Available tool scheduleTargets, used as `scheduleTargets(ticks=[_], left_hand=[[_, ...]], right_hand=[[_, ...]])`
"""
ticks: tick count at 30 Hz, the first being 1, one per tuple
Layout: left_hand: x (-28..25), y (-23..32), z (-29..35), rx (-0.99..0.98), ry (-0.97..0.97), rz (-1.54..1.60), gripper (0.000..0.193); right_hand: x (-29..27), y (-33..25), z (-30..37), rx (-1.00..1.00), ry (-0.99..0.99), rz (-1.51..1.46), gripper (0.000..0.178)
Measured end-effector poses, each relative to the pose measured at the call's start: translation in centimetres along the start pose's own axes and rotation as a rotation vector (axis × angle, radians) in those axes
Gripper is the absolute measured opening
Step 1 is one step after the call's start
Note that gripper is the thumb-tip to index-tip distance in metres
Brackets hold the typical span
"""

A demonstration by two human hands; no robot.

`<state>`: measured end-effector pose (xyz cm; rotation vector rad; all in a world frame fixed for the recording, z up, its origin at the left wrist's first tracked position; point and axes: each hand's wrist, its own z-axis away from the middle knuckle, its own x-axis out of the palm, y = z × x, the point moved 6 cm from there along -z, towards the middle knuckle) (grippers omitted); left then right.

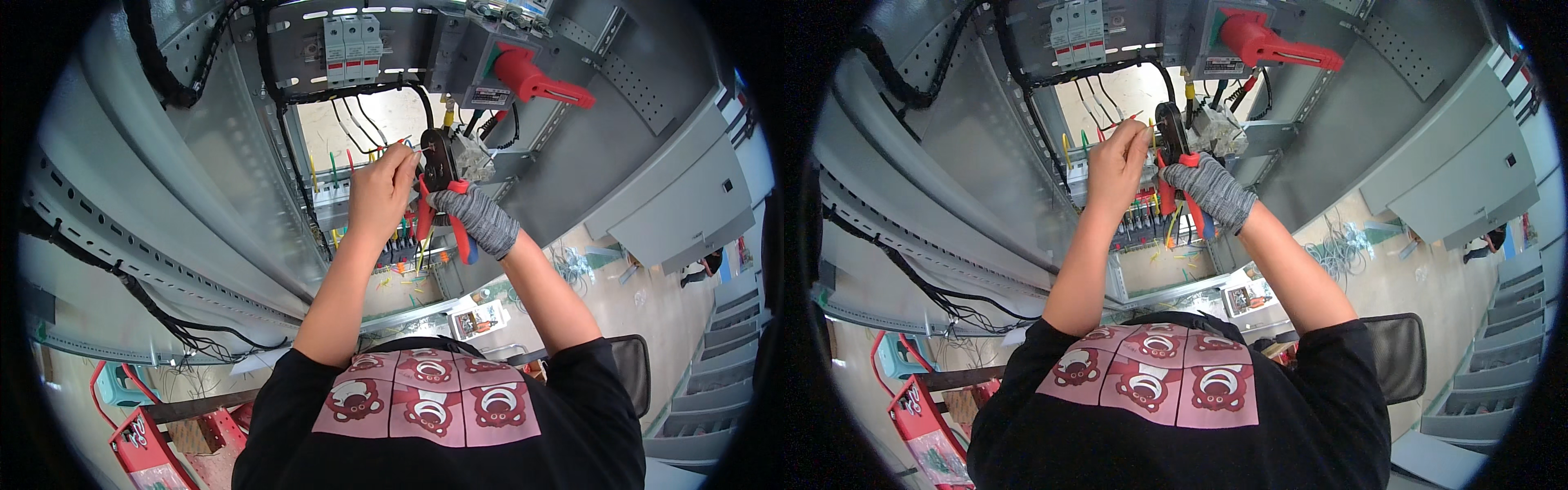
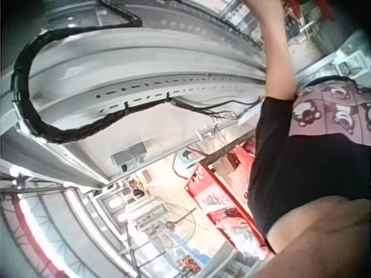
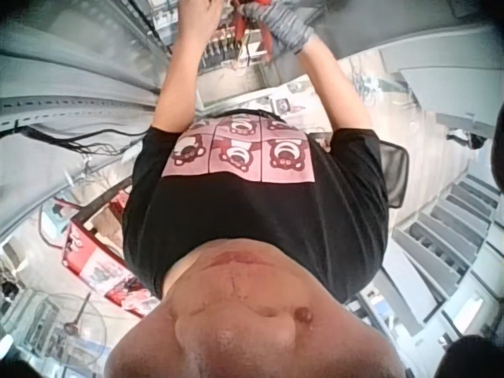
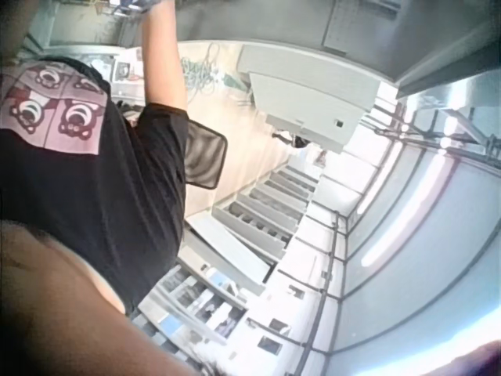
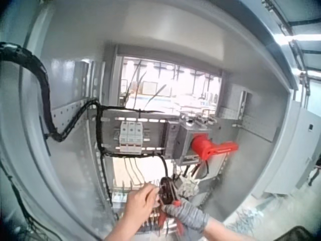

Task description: The person works inside an open electrical cabinet, using pliers to strip and cut wires and a screwdriver to tighten terminal connections. The person repeatedly reaches into a nearby tool box to select tools and components while continuing to connect and secure wires within the cabinet.

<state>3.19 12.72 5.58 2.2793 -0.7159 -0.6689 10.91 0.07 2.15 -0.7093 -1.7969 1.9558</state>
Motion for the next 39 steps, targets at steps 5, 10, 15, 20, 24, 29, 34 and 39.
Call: scheduleTargets(ticks=[5,10,15,20,24,29,34,39], left_hand=[[0.0,0.2,0.0,-0.010,-0.016,-0.026,0.014],[0.2,0.1,-0.1,0.014,-0.019,-0.026,0.015],[0.1,0.2,-0.1,0.021,-0.003,-0.068,0.015],[0.4,0.1,0.0,0.027,0.005,-0.111,0.015],[0.5,-0.1,0.2,-0.004,-0.011,-0.111,0.014],[0.6,-1.2,0.6,-0.013,-0.039,-0.097,0.010],[-0.2,-1.3,3.6,-0.179,0.026,0.081,0.026],[1.8,-2.6,8.8,-0.726,0.272,1.345,0.021]], right_hand=[[-0.7,1.1,-0.5,0.016,0.026,0.109,0.023],[-0.2,0.3,-0.8,-0.046,0.004,0.300,0.026],[0.6,-1.0,-0.7,-0.034,0.030,0.531,0.027],[0.2,-0.4,-1.4,-0.257,0.200,0.597,0.027],[-0.1,-0.1,-1.7,-0.260,0.207,0.565,0.027],[-0.1,1.7,-0.2,-0.191,0.155,0.313,0.032],[-1.3,5.1,6.1,0.022,0.183,-0.129,0.038],[-3.3,7.7,11.2,0.217,0.244,0.115,0.026]])
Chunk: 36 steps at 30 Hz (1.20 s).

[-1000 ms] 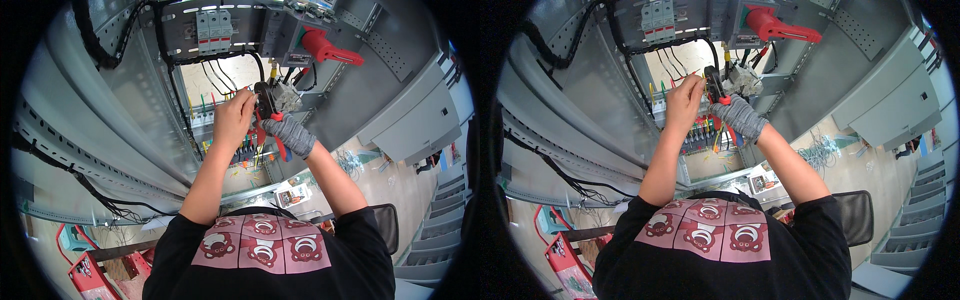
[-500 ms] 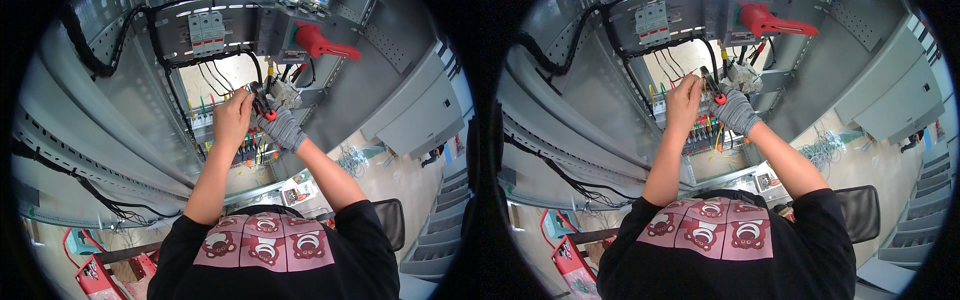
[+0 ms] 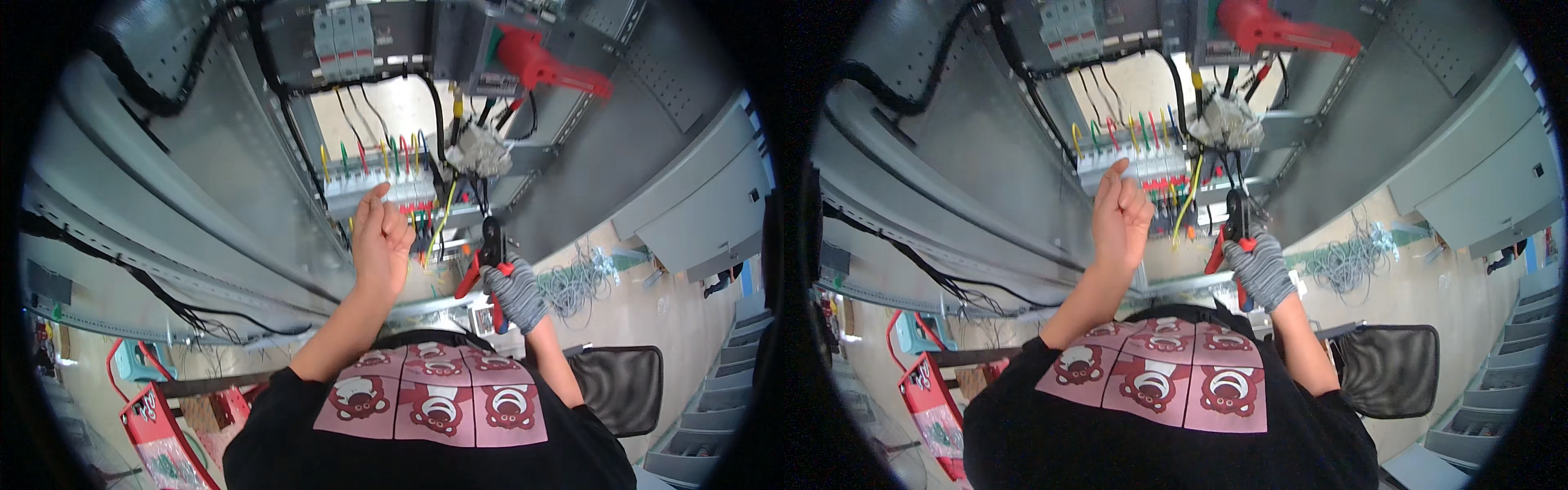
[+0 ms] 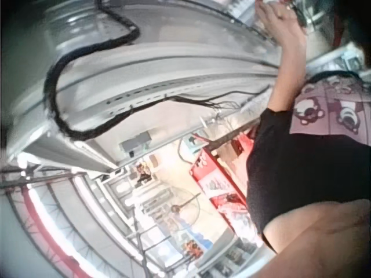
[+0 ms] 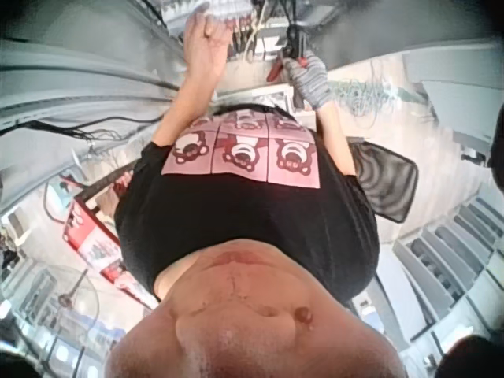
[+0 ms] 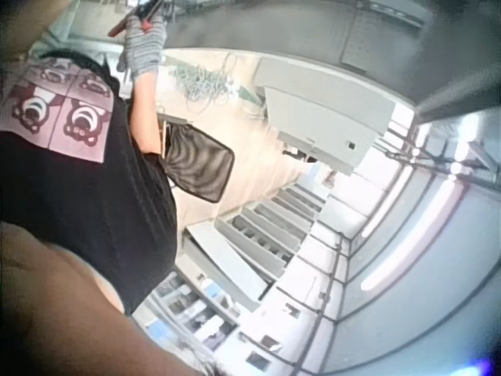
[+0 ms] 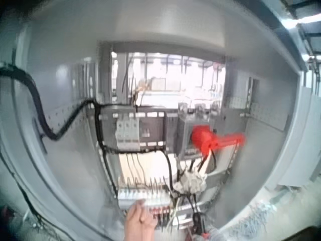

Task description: The person works inside an open electrical cabinet, using pliers to strip and cut wires and a screwdriver to tighten terminal connections. The person repeatedly reaches into a nearby tool box to select tools and components while continuing to connect and secure wires within the cabinet.

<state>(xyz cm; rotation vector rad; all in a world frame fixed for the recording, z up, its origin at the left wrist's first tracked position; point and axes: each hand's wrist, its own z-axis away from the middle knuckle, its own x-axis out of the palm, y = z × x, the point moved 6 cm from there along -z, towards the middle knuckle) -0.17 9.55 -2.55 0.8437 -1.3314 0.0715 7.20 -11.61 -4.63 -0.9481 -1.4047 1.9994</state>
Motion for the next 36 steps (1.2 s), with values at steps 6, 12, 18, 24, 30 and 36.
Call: scheduleTargets(ticks=[6,12,18,24,30,36], left_hand=[[-1.7,-3.7,1.6,-0.284,0.183,0.398,0.026],[-0.6,-4.8,2.5,-0.260,0.201,0.414,0.034],[2.1,-4.9,3.5,-0.268,0.059,0.423,0.040],[1.0,-5.3,4.0,-0.187,0.033,0.247,0.045],[0.6,-7.2,4.6,-0.312,-0.059,0.230,0.047],[1.9,-6.6,4.1,-0.317,-0.104,0.295,0.043]], right_hand=[[-0.6,0.9,2.3,-0.134,0.148,-0.554,0.030],[2.7,1.0,1.6,-0.136,-0.079,-0.794,0.051],[2.4,-6.5,-0.1,-0.840,0.174,0.356,0.025],[3.8,-6.5,-0.5,-0.859,0.097,0.485,0.034],[4.4,-8.3,-0.6,-0.748,-0.124,0.860,0.027],[3.7,-9.7,0.0,-0.948,-0.097,0.754,0.032]])
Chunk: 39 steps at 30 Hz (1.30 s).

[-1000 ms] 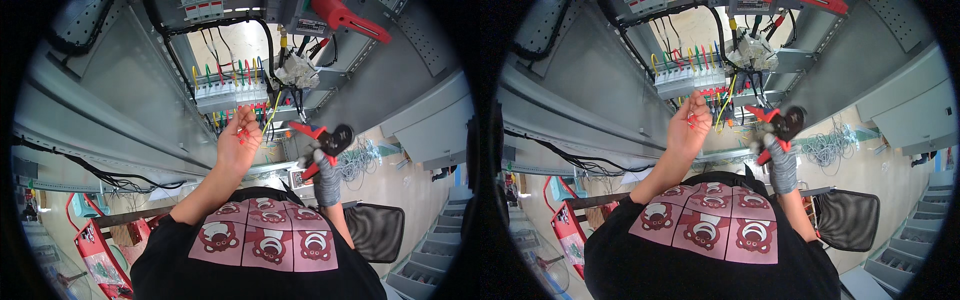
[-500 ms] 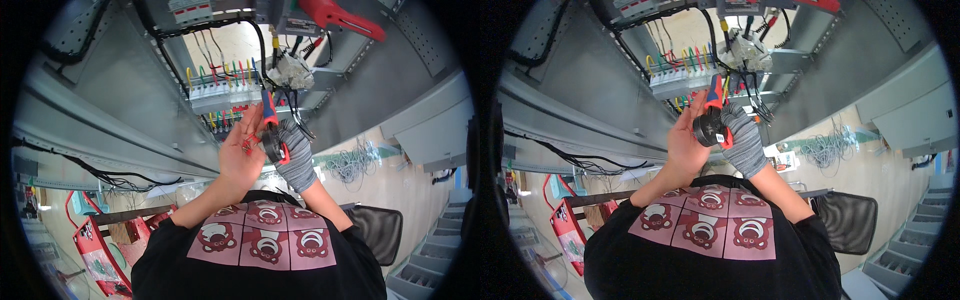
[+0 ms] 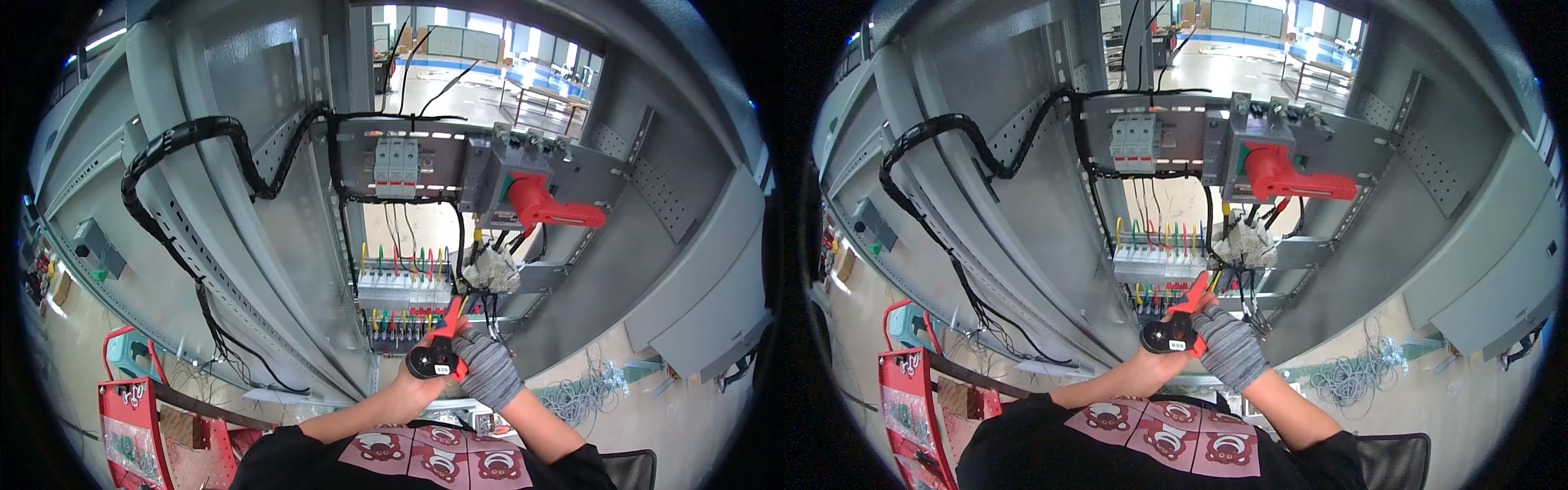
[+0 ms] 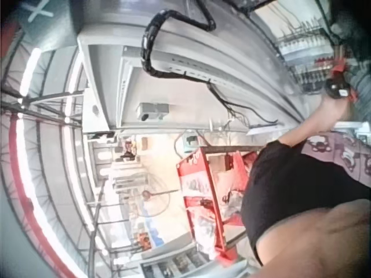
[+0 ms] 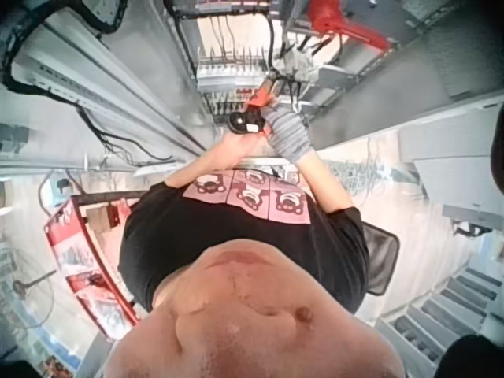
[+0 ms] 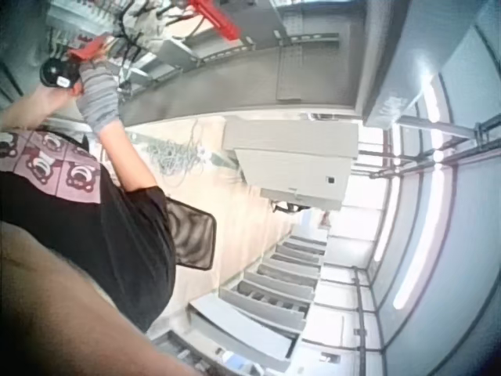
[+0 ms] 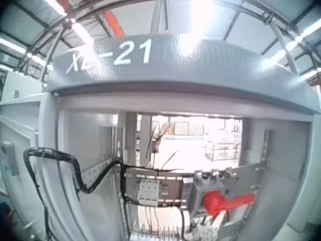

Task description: The person works inside an open electrical cabinet, using pliers to strip and cut wires and a screwdriver to tighten terminal connections. The person repeatedly reaches into a nearby tool box to select tools and components while continuing to connect and secure wires within the cabinet.

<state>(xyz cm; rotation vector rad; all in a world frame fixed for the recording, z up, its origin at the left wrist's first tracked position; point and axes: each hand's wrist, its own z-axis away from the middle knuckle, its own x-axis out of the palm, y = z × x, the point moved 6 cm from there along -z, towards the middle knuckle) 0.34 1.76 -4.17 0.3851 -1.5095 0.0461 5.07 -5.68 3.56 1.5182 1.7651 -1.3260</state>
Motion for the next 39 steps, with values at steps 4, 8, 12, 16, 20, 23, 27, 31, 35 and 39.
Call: scheduleTargets(ticks=[4,8,12,16,20,23,27,31,35,39], left_hand=[[-2.0,0.2,-0.4,-0.042,0.246,0.093,0.020],[1.2,2.9,1.0,-0.147,-0.012,0.028,0.014],[13.0,9.6,2.2,0.350,-0.065,-0.544,0.017],[23.2,13.9,0.4,1.192,-0.175,-1.230,0.020],[27.4,16.7,-5.7,1.423,0.037,-1.660,0.025],[28.6,17.1,-8.2,1.442,0.079,-1.818,0.023],[28.5,16.0,-8.9,1.518,-0.074,-1.802,0.022],[28.4,15.3,-8.7,1.505,-0.104,-1.842,0.019],[28.1,15.1,-8.2,1.496,-0.107,-1.878,0.018],[28.2,15.1,-8.1,1.485,-0.114,-1.891,0.018]], right_hand=[[-1.6,0.2,0.1,0.043,0.201,-0.231,0.029],[-5.7,-1.0,-0.6,0.282,0.419,-0.632,0.021],[-12.0,-1.1,-1.7,0.207,0.736,-1.179,0.026],[-19.1,-0.6,-4.6,-0.142,1.010,-1.482,0.019],[-21.2,1.2,-9.7,-0.393,0.807,-1.709,0.014],[-20.8,3.3,-14.2,-0.197,0.755,-1.690,0.019],[-20.6,3.4,-18.1,0.045,0.767,-1.396,0.014],[-19.4,1.8,-18.7,0.185,0.669,-1.308,0.018],[-18.7,1.2,-19.2,0.101,0.690,-1.271,0.015],[-18.8,1.6,-19.2,0.071,0.654,-1.246,0.015]])
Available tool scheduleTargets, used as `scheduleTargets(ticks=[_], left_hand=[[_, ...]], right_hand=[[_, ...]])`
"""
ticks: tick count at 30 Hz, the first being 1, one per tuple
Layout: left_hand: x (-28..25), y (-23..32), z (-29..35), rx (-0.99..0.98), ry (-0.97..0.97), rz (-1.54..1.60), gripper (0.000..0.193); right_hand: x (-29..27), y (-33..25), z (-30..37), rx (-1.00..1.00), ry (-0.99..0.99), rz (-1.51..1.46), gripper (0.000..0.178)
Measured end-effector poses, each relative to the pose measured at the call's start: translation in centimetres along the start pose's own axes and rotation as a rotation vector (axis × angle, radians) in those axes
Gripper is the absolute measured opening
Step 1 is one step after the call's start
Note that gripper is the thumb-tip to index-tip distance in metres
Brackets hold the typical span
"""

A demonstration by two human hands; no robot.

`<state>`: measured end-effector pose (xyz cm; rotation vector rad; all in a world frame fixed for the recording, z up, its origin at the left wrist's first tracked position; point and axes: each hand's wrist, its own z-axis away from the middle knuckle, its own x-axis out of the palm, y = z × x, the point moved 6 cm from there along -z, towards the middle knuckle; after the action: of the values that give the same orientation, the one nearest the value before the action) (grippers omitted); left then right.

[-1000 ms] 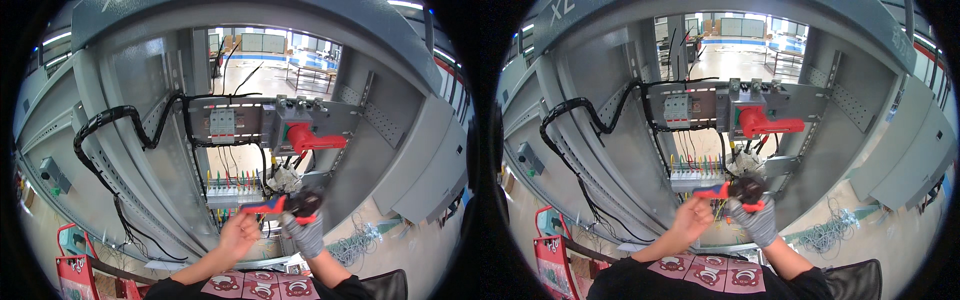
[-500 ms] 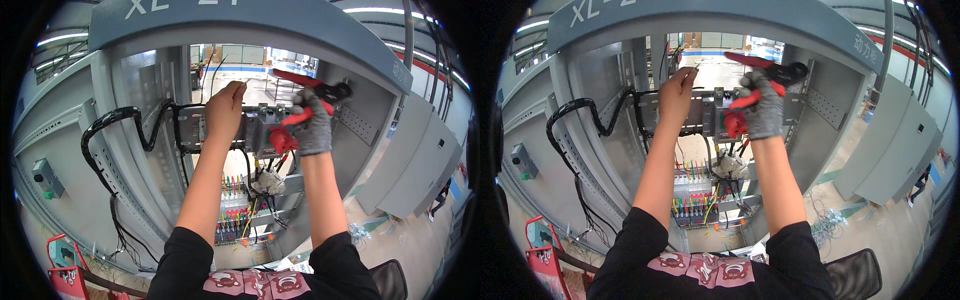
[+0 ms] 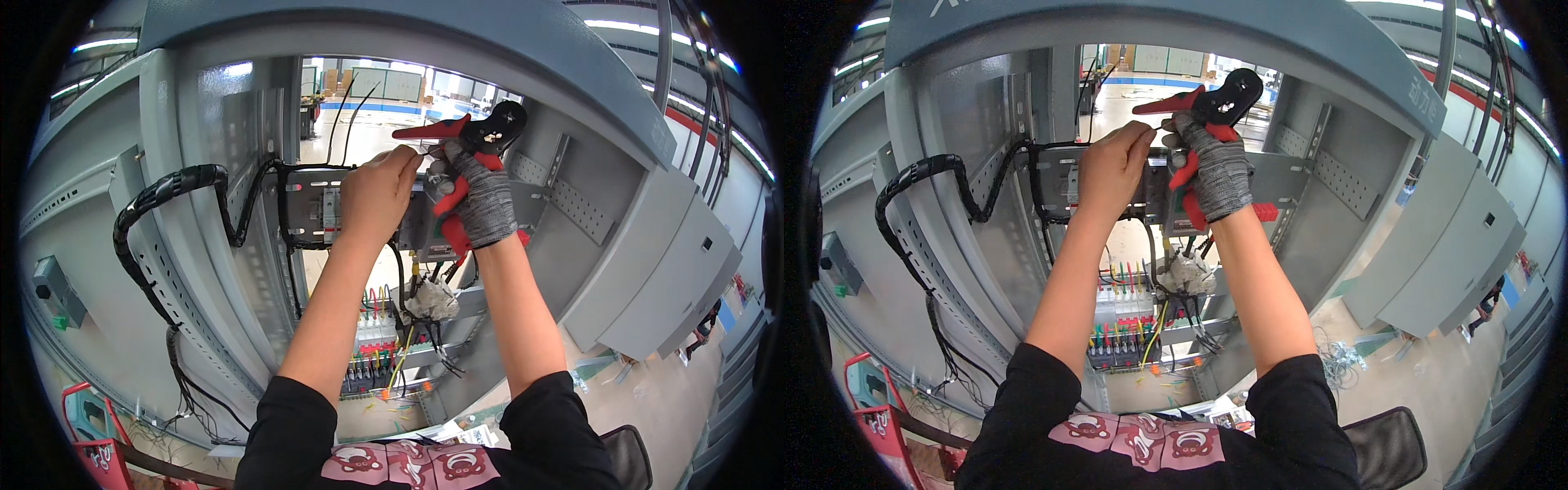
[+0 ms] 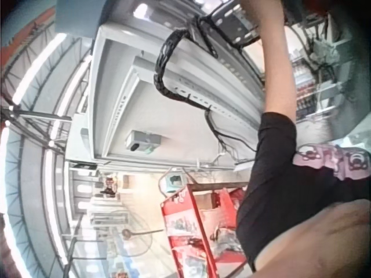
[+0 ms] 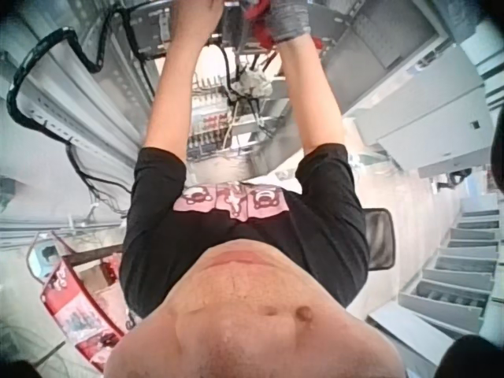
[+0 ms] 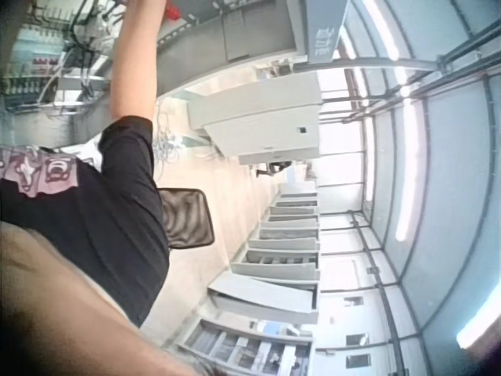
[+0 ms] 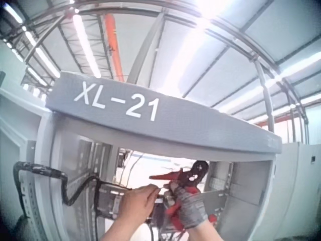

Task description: The person works inside an open electrical cabinet, using pliers to strip and cut wires and a screwdriver to tighten terminal connections. The person repeatedly reaches into a nearby tool box to select tools and components while continuing to connect and secure wires within the cabinet.

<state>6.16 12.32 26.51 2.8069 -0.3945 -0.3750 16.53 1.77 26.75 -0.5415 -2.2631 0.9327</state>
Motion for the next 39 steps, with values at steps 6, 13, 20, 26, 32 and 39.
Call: scheduleTargets(ticks=[6,13,20,26,32,39], left_hand=[[-0.4,0.4,0.0,0.016,-0.013,-0.037,0.019],[-0.5,0.4,0.1,0.009,-0.041,-0.034,0.020],[-0.4,0.3,0.1,0.016,-0.030,-0.044,0.021],[-0.5,0.2,0.3,0.023,-0.014,-0.053,0.021],[-0.2,0.3,0.2,0.006,-0.046,-0.078,0.021],[-0.5,0.3,0.1,0.008,-0.017,-0.065,0.019]], right_hand=[[0.0,-0.2,0.2,0.005,-0.028,0.040,0.014],[0.1,-0.3,0.1,0.008,0.005,0.081,0.013],[0.2,-0.6,0.2,-0.035,0.007,0.104,0.013],[0.1,-0.4,0.2,-0.020,-0.039,0.088,0.015],[-0.5,0.0,-0.2,-0.010,-0.058,0.129,0.017],[-0.3,1.0,-0.3,0.049,-0.076,0.175,0.014]])
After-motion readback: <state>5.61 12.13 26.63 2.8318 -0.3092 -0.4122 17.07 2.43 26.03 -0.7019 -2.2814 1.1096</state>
